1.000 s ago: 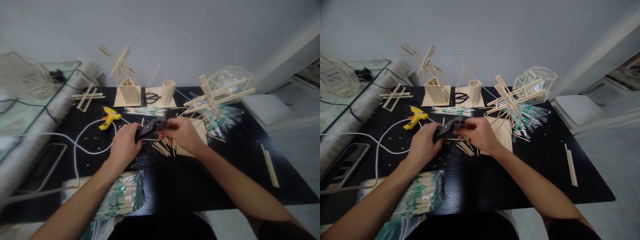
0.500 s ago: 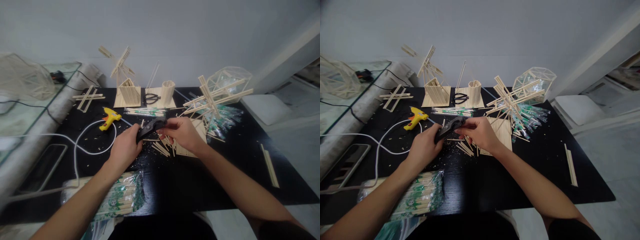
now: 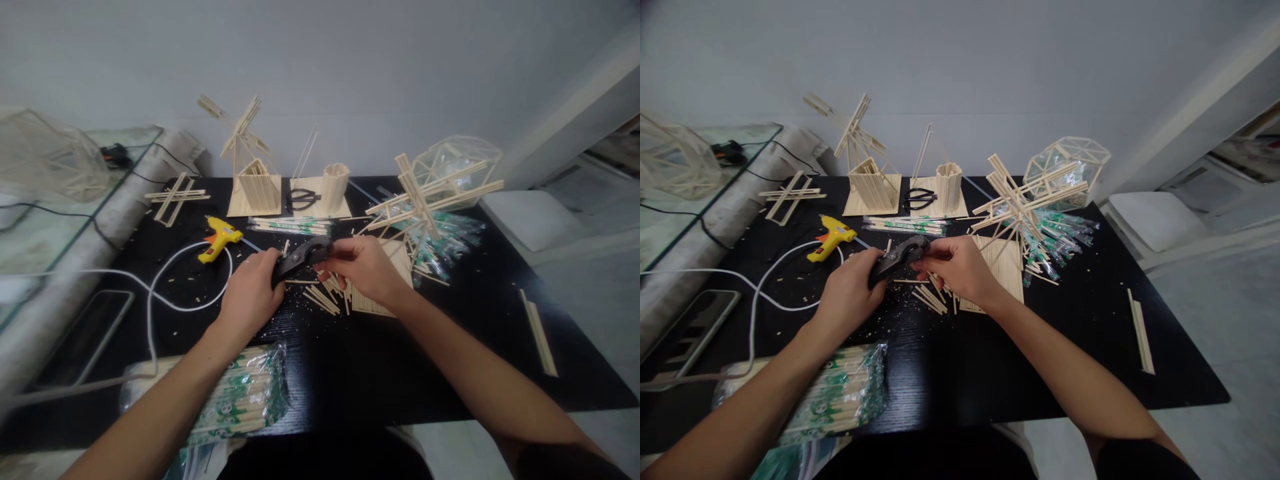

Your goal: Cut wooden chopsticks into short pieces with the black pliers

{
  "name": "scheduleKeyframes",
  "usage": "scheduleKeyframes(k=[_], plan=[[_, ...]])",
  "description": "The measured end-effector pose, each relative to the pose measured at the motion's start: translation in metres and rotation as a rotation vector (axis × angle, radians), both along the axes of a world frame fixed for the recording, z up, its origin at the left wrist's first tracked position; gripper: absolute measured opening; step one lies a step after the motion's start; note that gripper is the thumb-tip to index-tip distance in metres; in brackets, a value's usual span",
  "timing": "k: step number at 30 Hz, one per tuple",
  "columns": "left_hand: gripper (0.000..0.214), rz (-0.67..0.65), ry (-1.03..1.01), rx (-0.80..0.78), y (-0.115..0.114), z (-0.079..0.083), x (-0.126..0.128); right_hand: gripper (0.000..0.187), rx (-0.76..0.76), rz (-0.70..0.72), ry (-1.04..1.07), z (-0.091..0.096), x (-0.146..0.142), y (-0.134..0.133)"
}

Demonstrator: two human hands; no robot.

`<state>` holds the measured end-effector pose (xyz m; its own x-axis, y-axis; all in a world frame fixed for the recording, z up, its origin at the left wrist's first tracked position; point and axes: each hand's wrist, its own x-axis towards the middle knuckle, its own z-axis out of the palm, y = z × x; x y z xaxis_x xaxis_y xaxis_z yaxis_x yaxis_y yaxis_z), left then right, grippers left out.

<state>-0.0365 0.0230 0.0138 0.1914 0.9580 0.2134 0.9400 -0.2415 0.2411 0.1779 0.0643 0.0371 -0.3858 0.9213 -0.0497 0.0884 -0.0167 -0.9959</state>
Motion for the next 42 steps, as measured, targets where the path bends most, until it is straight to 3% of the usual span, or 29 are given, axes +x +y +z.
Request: scheduleKeyframes(k=[16, 20, 23, 29, 36, 42], plan=[[0.011, 0.032, -0.074, -0.065, -0.002, -0.002, 0.000, 0.023, -0.010, 0.013, 0.041, 0.000, 0.001, 0.001], [0.007, 0.060, -0.327, -0.102, 0.001, -0.002, 0.000, 0.027, -0.041, -0.002, 0.094, 0.001, 0.000, -0.001], [0.018, 0.071, -0.600, -0.126, 0.004, -0.003, 0.000, 0.028, -0.084, 0.031, 0.103, -0.002, -0.003, -0.002], [0.035, 0.126, -1.164, -0.380, 0.005, -0.003, 0.002, 0.025, -0.118, 0.108, 0.062, -0.014, -0.010, -0.006], [0.029, 0.056, -1.216, -0.406, 0.002, 0.000, 0.005, 0.030, -0.329, 0.157, 0.176, -0.020, -0.018, -0.013], [0.030, 0.067, -1.177, -0.409, 0.002, -0.003, 0.006, 0.036, -0.369, 0.117, 0.190, -0.026, -0.022, -0.014]])
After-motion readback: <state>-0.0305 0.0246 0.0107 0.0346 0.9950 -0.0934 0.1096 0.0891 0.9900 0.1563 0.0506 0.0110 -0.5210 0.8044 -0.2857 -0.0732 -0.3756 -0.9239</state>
